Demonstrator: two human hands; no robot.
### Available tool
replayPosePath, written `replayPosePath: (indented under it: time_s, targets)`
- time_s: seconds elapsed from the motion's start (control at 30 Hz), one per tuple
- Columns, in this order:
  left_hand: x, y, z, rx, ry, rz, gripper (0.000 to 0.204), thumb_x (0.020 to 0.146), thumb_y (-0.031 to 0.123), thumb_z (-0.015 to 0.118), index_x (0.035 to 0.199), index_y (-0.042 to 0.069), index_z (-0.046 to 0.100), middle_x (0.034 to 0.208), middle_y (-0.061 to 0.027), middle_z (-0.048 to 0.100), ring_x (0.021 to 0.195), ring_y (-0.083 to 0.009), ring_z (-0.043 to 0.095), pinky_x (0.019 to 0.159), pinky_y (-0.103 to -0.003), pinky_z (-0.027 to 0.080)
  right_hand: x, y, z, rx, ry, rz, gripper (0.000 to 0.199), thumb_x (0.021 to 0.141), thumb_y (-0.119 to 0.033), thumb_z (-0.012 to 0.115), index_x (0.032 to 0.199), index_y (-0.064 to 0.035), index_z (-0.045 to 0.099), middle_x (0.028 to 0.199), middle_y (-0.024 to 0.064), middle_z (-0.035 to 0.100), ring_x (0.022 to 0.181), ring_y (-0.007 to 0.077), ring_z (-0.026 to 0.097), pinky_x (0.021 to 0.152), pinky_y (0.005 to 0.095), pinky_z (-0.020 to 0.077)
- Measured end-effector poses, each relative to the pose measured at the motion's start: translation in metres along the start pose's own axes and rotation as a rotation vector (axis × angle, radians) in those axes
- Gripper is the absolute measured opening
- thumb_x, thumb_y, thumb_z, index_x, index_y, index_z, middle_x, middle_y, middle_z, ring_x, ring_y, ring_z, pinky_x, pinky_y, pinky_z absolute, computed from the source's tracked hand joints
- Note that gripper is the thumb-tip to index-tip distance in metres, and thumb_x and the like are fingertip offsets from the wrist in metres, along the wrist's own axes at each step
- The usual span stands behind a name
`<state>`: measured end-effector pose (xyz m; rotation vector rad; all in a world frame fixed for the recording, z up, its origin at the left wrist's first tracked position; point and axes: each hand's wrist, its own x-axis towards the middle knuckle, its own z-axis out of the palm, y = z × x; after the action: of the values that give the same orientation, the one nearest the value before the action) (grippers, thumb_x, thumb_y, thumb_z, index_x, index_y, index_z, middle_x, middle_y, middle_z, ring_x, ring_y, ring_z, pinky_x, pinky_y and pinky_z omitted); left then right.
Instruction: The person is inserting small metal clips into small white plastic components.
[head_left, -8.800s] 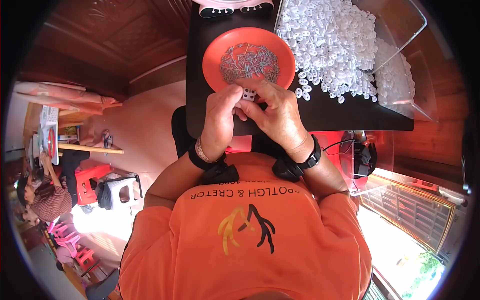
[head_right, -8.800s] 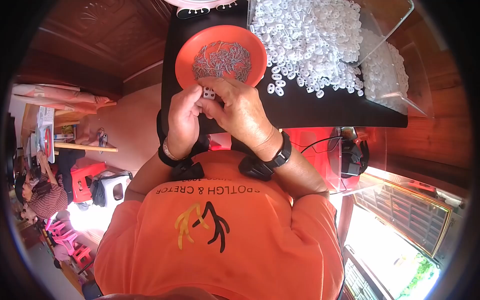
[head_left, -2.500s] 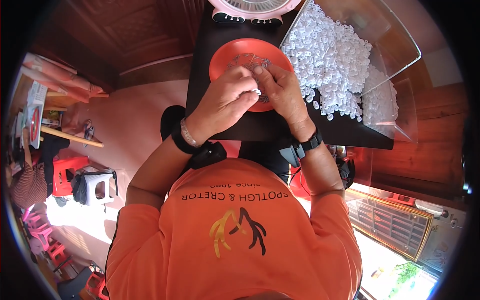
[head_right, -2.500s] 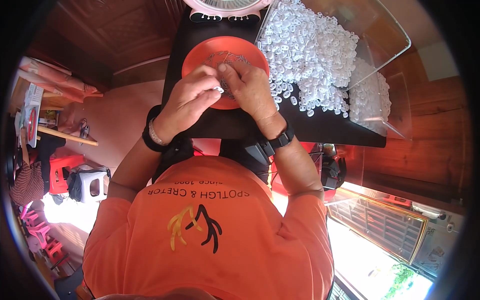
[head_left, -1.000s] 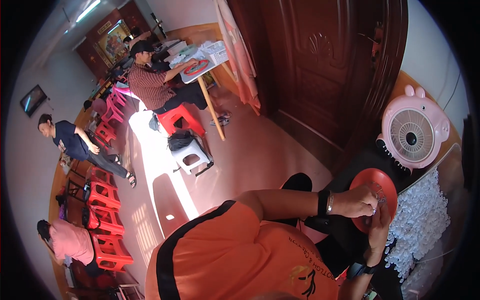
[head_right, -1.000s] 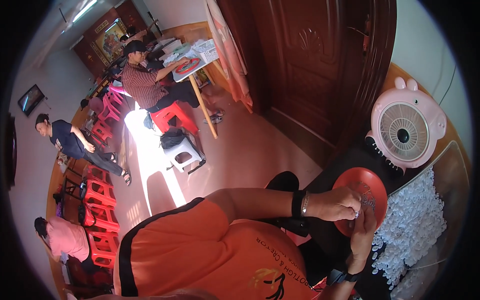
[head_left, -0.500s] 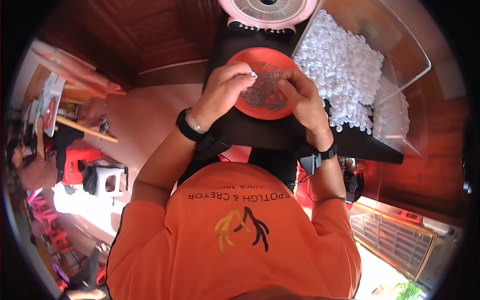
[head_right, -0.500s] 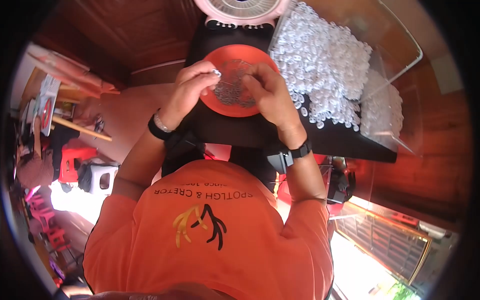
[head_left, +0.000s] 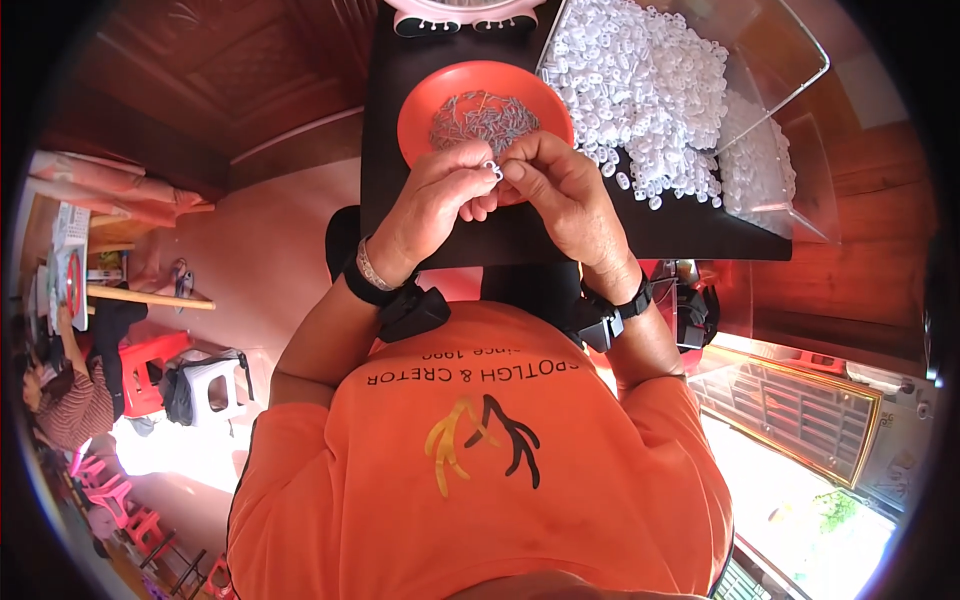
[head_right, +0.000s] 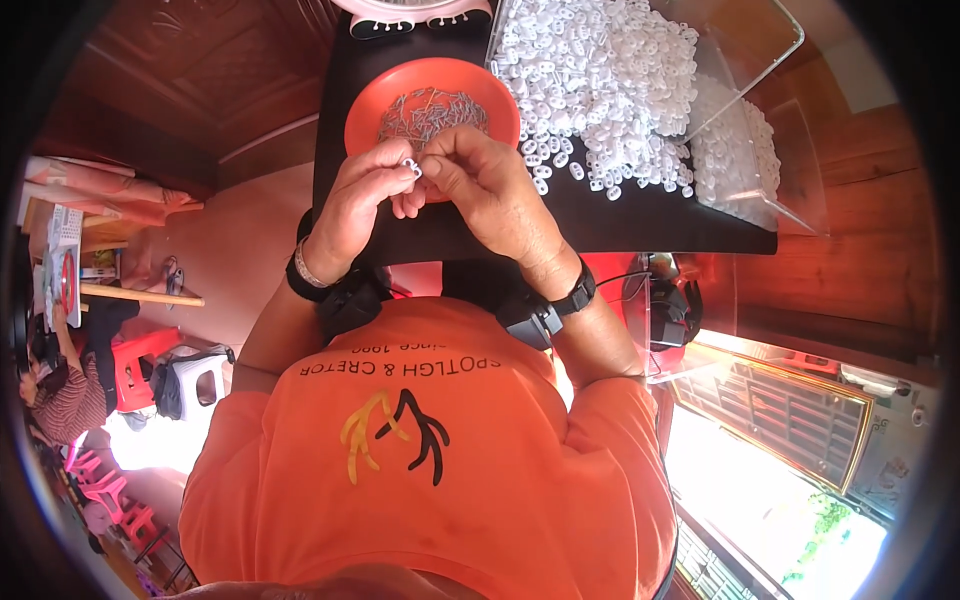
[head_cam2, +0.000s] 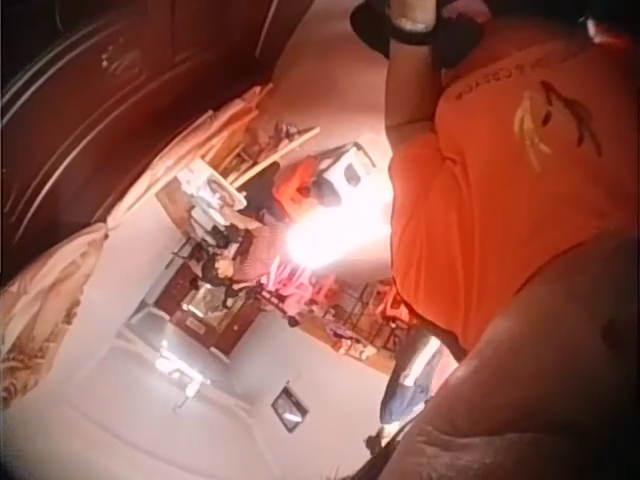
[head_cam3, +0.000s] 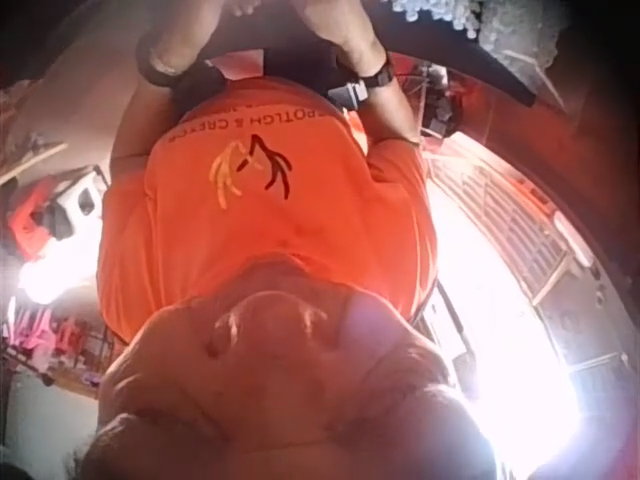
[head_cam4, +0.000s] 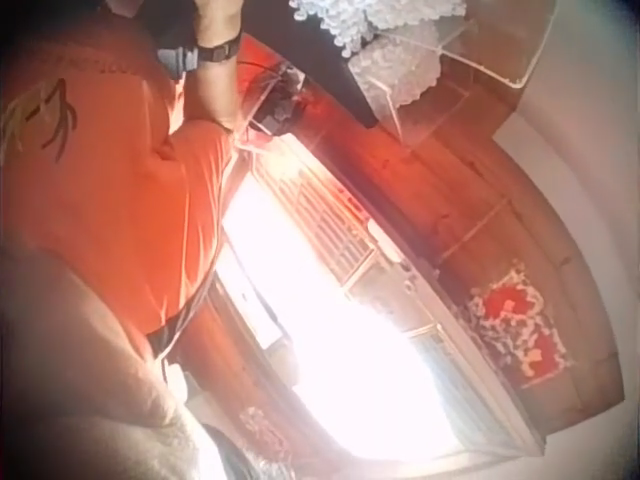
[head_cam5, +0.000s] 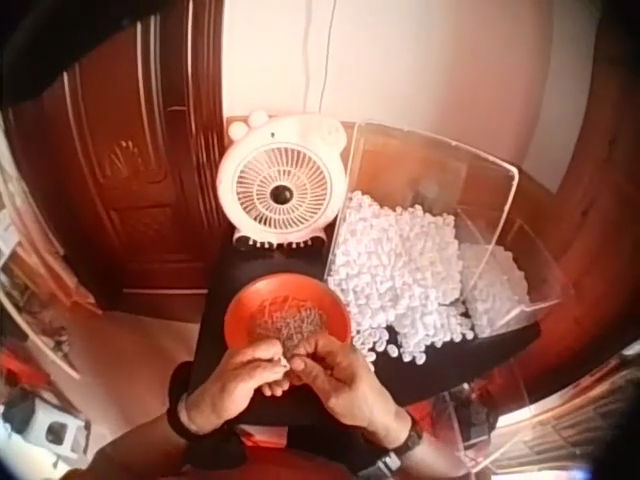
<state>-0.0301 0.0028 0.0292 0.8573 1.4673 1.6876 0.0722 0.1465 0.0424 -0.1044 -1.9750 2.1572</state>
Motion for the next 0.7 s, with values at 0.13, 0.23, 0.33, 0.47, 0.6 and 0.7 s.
replayPosePath:
  time_s: [0.13, 0.23, 0.33, 0.47, 0.6, 0.7]
  targets:
    - [-0.009, -0.003, -0.002, 0.014, 0.024, 0.011, 0.022, 0.086, 0.02, 0.047, 0.07, 0.004, 0.049, 0.065, -0.005, 0.055, 0.058, -0.0113, 0.052, 0.055, -0.024, 0.04, -0.001, 0.011, -0.001, -0.1, -0.003, -0.023, 0.01, 0.095, -0.01, 0.053, 0.091, -0.0003, 0.055, 0.08, 0.0029, 0.06, 0.073, 0.0086, 0.056, 0.067, 0.0224, 0.0485]
    - [-0.013, -0.004, -0.004, 0.025, 0.039, -0.006, 0.022, 0.085, 0.019, 0.047, 0.069, 0.004, 0.049, 0.064, -0.0034, 0.054, 0.057, -0.0097, 0.049, 0.054, -0.023, 0.039, 0.0, 0.015, -0.001, -0.149, 0.016, -0.07, 0.011, 0.093, -0.011, 0.057, 0.09, -0.0005, 0.056, 0.078, 0.0011, 0.059, 0.072, 0.0072, 0.055, 0.066, 0.0222, 0.0476]
    - [-0.015, -0.005, -0.004, 0.037, 0.068, -0.022, 0.023, 0.085, 0.021, 0.049, 0.069, 0.004, 0.049, 0.062, -0.0005, 0.049, 0.057, -0.007, 0.044, 0.053, -0.022, 0.036, -0.001, 0.015, 0.006, -0.183, 0.004, -0.055, 0.011, 0.093, -0.011, 0.057, 0.089, -0.0004, 0.057, 0.076, 0.0013, 0.059, 0.071, 0.0074, 0.055, 0.065, 0.0223, 0.0475]
    - [-0.018, -0.004, -0.006, 0.064, 0.06, -0.015, 0.024, 0.085, 0.021, 0.049, 0.069, 0.004, 0.048, 0.061, 0.0, 0.047, 0.056, -0.0064, 0.042, 0.051, -0.023, 0.035, -0.001, 0.011, 0.009, -0.241, 0.005, -0.062, 0.011, 0.092, -0.01, 0.057, 0.089, 0.0, 0.056, 0.075, 0.0023, 0.059, 0.069, 0.0082, 0.056, 0.064, 0.0228, 0.0477]
    - [-0.021, -0.003, -0.005, 0.11, 0.062, -0.009, 0.024, 0.085, 0.023, 0.049, 0.07, 0.005, 0.049, 0.062, 0.0006, 0.047, 0.056, -0.0058, 0.041, 0.051, -0.022, 0.033, -0.002, 0.011, 0.01, -0.293, 0.019, -0.096, 0.01, 0.092, -0.009, 0.057, 0.088, 0.0003, 0.056, 0.074, 0.0036, 0.06, 0.068, 0.0097, 0.058, 0.064, 0.0237, 0.0484]
    - [-0.021, -0.003, -0.004, 0.113, 0.051, -0.022, 0.023, 0.086, 0.024, 0.049, 0.072, 0.006, 0.049, 0.064, 0.001, 0.049, 0.058, -0.0055, 0.042, 0.053, -0.021, 0.033, -0.001, 0.013, 0.008, -0.261, 0.039, -0.116, 0.01, 0.091, -0.009, 0.057, 0.087, 0.0002, 0.056, 0.073, 0.0035, 0.06, 0.068, 0.01, 0.059, 0.063, 0.0242, 0.0487]
